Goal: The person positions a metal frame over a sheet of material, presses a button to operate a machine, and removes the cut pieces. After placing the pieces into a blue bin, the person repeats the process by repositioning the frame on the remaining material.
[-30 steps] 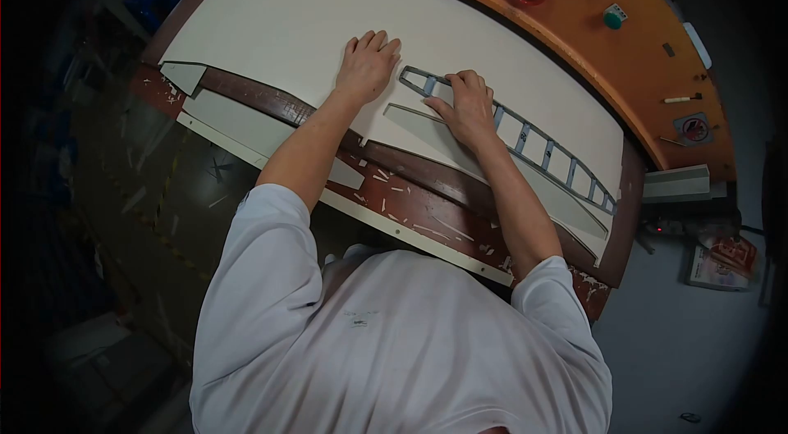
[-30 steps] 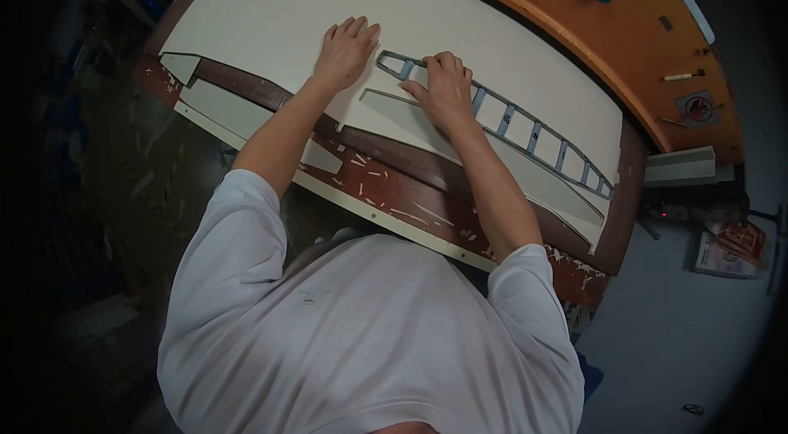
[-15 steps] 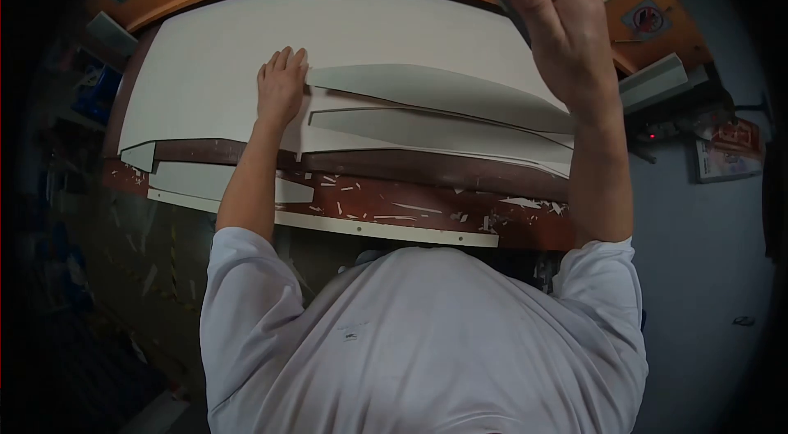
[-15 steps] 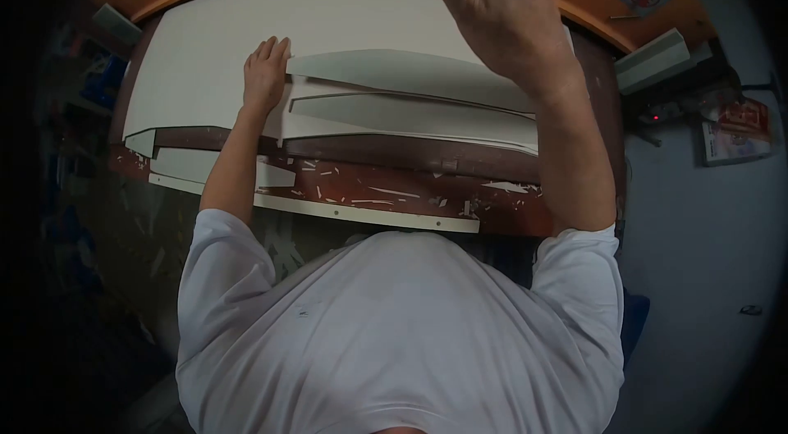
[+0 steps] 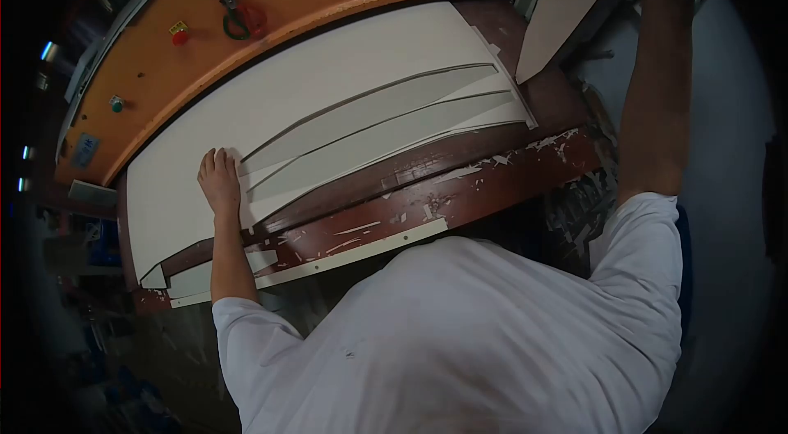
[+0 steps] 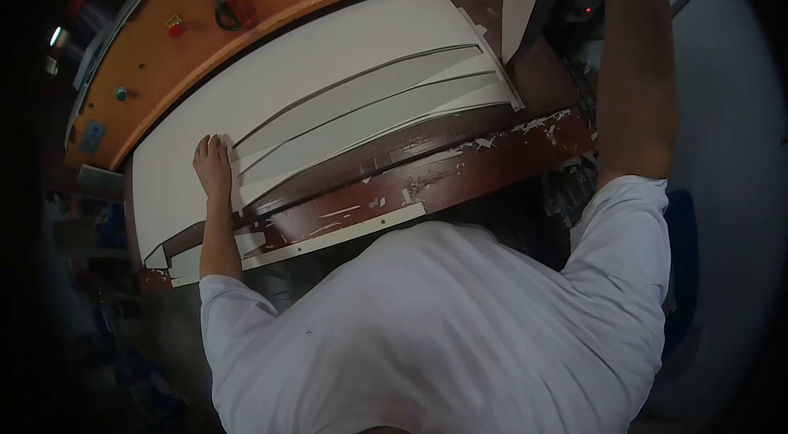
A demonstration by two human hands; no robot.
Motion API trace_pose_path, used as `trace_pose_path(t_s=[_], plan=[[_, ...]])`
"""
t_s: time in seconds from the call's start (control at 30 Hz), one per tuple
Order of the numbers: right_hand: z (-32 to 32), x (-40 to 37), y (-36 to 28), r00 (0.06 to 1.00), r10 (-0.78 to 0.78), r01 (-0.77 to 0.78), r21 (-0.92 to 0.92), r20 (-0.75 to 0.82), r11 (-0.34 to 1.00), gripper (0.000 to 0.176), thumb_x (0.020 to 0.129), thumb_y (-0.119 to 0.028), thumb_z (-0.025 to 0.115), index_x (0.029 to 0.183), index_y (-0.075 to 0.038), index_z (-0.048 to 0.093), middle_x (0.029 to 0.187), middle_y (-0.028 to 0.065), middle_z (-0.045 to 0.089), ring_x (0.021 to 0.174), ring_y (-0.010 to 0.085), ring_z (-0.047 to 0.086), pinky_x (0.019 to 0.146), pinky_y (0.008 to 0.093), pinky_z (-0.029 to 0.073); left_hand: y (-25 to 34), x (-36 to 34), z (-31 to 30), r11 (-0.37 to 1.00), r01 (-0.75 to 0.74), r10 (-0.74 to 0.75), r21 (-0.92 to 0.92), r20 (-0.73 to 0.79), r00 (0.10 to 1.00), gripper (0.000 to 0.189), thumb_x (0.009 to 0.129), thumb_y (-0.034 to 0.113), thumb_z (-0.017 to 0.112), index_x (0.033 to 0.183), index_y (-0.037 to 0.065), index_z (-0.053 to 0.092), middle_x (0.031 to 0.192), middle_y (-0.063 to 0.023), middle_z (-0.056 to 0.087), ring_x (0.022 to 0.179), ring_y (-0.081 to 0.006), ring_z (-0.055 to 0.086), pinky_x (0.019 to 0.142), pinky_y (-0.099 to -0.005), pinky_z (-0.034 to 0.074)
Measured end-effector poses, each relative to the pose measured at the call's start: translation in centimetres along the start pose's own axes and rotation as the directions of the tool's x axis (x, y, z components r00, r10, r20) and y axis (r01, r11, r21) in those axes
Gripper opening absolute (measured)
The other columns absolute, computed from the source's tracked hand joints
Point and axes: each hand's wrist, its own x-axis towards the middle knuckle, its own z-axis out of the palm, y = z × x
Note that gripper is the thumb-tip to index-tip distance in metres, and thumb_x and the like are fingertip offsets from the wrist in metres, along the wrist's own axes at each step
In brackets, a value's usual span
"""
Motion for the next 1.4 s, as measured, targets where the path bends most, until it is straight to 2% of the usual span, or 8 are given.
trace_pose_path(t_s=[0.1, 0.13, 0.27, 0.33, 0.4, 0.7, 1.23, 1.4], plan=[[-0.8, 0.4, 4.9, 0.998, 0.064, -0.065, -0.062, -0.008, 0.996, 0.059, 0.093, -0.047, 0.073, 0.126, -0.001, 0.060, 0.113, 0.0175, 0.066, 0.104, 0.0358, 0.065, 0.093, 0.0442, 0.053, 4.6, 3.1, -2.3, 0.972, -0.018, 0.000, -0.234, -0.076, 0.997, 0.030, 0.105, 0.025, 0.059, 0.125, 0.005, 0.069, 0.137, -0.0166, 0.061, 0.132, -0.0352, 0.053, 0.111, -0.0461, 0.043], [-0.7, 0.5, 6.3, 0.997, 0.082, -0.082, -0.076, -0.004, 0.994, 0.059, 0.093, -0.048, 0.073, 0.126, -0.001, 0.060, 0.114, 0.0175, 0.066, 0.104, 0.0357, 0.065, 0.093, 0.0442, 0.053, 7.7, 4.9, -4.0, 0.896, -0.035, -0.022, -0.443, -0.122, 0.992, 0.028, 0.104, 0.025, 0.061, 0.122, 0.006, 0.071, 0.136, -0.0140, 0.063, 0.131, -0.0326, 0.054, 0.109, -0.0437, 0.045], [0.8, 0.4, 12.4, 0.990, 0.137, -0.131, -0.120, 0.041, 0.984, 0.059, 0.092, -0.048, 0.073, 0.126, -0.001, 0.060, 0.114, 0.0174, 0.066, 0.105, 0.0353, 0.065, 0.093, 0.0441, 0.053, 22.3, 11.1, -19.7, 0.322, -0.245, 0.011, -0.915, -0.255, 0.967, 0.034, 0.106, 0.024, 0.062, 0.134, 0.007, 0.066, 0.125, -0.0075, 0.069, 0.121, -0.0175, 0.062, 0.106, -0.0304, 0.046], [2.3, 0.0, 15.2, 0.985, 0.153, -0.142, -0.136, 0.076, 0.981, 0.059, 0.092, -0.048, 0.074, 0.126, -0.001, 0.060, 0.115, 0.0173, 0.066, 0.105, 0.0351, 0.065, 0.093, 0.0440, 0.053, 27.3, 13.3, -25.2, -0.082, -0.467, 0.000, -0.881, -0.468, 0.884, 0.027, 0.106, 0.023, 0.061, 0.124, 0.003, 0.068, 0.115, -0.0058, 0.070, 0.100, -0.0127, 0.065, 0.090, -0.0259, 0.051], [3.8, -0.8, 17.0, 0.981, 0.164, -0.149, -0.141, 0.103, 0.979, 0.060, 0.092, -0.048, 0.074, 0.126, -0.001, 0.060, 0.115, 0.0173, 0.066, 0.105, 0.0349, 0.065, 0.093, 0.0440, 0.053, 30.3, 14.3, -28.1, -0.277, -0.547, -0.013, -0.790, -0.566, 0.824, 0.028, 0.106, 0.024, 0.061, 0.122, 0.003, 0.068, 0.115, -0.0059, 0.069, 0.100, -0.0132, 0.065, 0.090, -0.0264, 0.051], [5.0, -0.6, 16.5, 0.990, 0.105, -0.098, -0.078, 0.091, 0.992, 0.060, 0.091, -0.048, 0.074, 0.127, -0.002, 0.059, 0.116, 0.0170, 0.066, 0.106, 0.0341, 0.065, 0.093, 0.0438, 0.053, 35.9, 15.3, -28.5, -0.248, -0.386, 0.002, -0.889, -0.399, 0.917, 0.031, 0.104, 0.032, 0.061, 0.118, 0.004, 0.064, 0.113, -0.0065, 0.066, 0.098, -0.0152, 0.064, 0.088, -0.0284, 0.051], [-0.5, 0.6, 11.8, 0.996, -0.040, 0.033, -0.088, -0.079, 0.996, 0.062, 0.090, -0.049, 0.076, 0.127, -0.002, 0.059, 0.119, 0.0166, 0.066, 0.107, 0.0326, 0.065, 0.093, 0.0435, 0.053, 39.0, 13.1, -28.3, -0.243, -0.333, 0.007, -0.911, -0.345, 0.939, 0.041, 0.101, 0.045, 0.061, 0.109, 0.005, 0.058, 0.109, -0.0077, 0.060, 0.093, -0.0189, 0.062, 0.084, -0.0320, 0.051], [1.6, 0.4, 7.1, 0.993, -0.088, 0.085, -0.043, -0.074, 0.995, 0.063, 0.090, -0.050, 0.076, 0.128, -0.002, 0.059, 0.119, 0.0165, 0.066, 0.107, 0.0321, 0.065, 0.093, 0.0433, 0.053, 39.1, 10.1, -28.5, -0.230, -0.303, 0.000, -0.925, -0.311, 0.950, 0.045, 0.100, 0.049, 0.061, 0.106, 0.006, 0.056, 0.108, -0.0080, 0.058, 0.092, -0.0200, 0.061, 0.083, -0.0331, 0.051]])
